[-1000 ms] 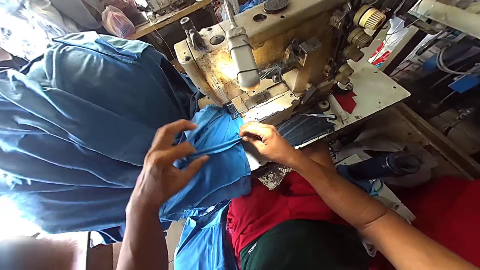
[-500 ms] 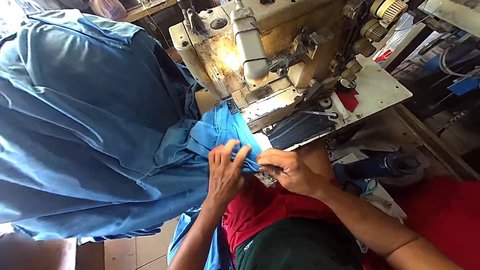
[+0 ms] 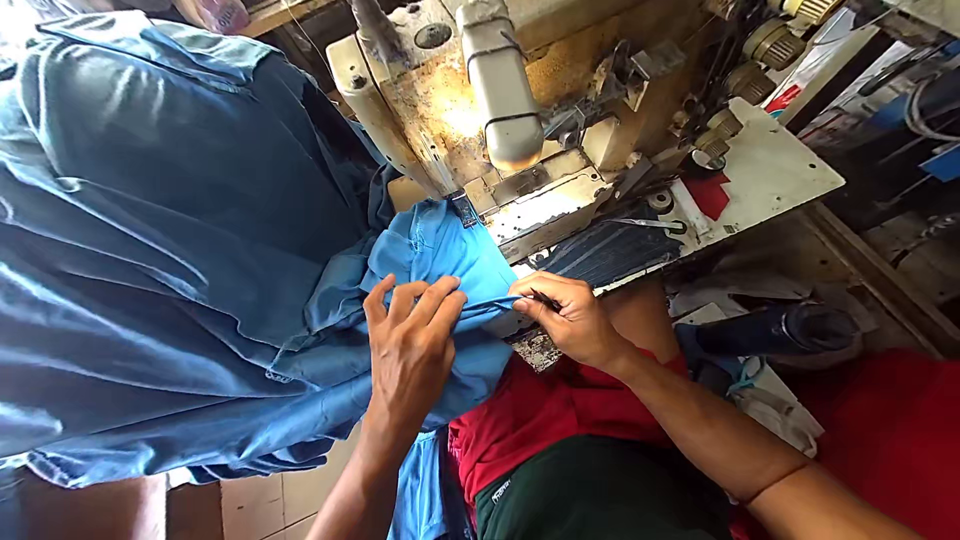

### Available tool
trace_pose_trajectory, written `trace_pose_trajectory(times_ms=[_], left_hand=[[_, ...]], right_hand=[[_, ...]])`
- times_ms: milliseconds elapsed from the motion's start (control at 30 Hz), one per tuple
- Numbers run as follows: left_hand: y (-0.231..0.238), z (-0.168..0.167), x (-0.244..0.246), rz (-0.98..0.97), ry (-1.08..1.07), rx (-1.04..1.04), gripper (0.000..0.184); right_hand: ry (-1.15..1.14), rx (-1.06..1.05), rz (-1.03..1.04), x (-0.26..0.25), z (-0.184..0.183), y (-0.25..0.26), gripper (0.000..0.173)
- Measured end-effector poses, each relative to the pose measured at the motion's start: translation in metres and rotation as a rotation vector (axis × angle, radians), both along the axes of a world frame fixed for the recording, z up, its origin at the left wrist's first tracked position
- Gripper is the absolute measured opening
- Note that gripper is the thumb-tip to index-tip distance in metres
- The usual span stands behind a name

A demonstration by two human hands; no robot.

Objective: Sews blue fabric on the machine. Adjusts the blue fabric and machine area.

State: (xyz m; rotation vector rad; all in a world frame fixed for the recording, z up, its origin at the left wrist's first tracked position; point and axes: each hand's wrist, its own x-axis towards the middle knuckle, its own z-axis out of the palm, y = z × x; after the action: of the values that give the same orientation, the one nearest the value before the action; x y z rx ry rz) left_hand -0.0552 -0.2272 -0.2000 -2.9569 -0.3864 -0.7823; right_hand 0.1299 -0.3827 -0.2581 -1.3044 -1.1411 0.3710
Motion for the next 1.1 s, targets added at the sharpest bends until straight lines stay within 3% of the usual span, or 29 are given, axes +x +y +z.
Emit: trace_pose_trajectory(times_ms=[333, 500, 667, 800, 867, 967, 1100], left_hand=[[0.058, 0.023, 0.036, -0.018, 0.001, 0.020, 0.031], [0.052, 0.029, 0.037, -0.135, -0.002, -0.092, 0.016], [0.068, 0.049, 0.026, -0.061, 0.200, -0.080, 0.055], [0.121, 0.066, 0.001, 0.066, 0.278, -0.032, 0.051], [0.128, 0.077, -0.014, -0.006, 0.237, -0.066, 0.036], [0.090, 0.100, -0.026, -0.271, 0.091, -0.163, 0.027], [0.029, 0.089, -0.028, -0.621, -0.002, -0.395, 0.023]], right_hand=[[-0.026, 0.043, -0.057, 0.007, 0.022, 0.047, 0.009], [-0.016, 0.100, -0.041, 0.011, 0.022, 0.058, 0.013], [-0.004, 0.102, -0.001, 0.013, 0.022, 0.059, 0.014], [-0.053, 0.103, -0.010, 0.015, 0.023, 0.058, 0.014], [-0.095, 0.099, -0.019, 0.016, 0.025, 0.058, 0.013], [-0.177, 0.061, 0.001, 0.020, 0.032, 0.059, 0.013], [-0.315, 0.082, 0.302, 0.022, 0.047, 0.045, 0.020]])
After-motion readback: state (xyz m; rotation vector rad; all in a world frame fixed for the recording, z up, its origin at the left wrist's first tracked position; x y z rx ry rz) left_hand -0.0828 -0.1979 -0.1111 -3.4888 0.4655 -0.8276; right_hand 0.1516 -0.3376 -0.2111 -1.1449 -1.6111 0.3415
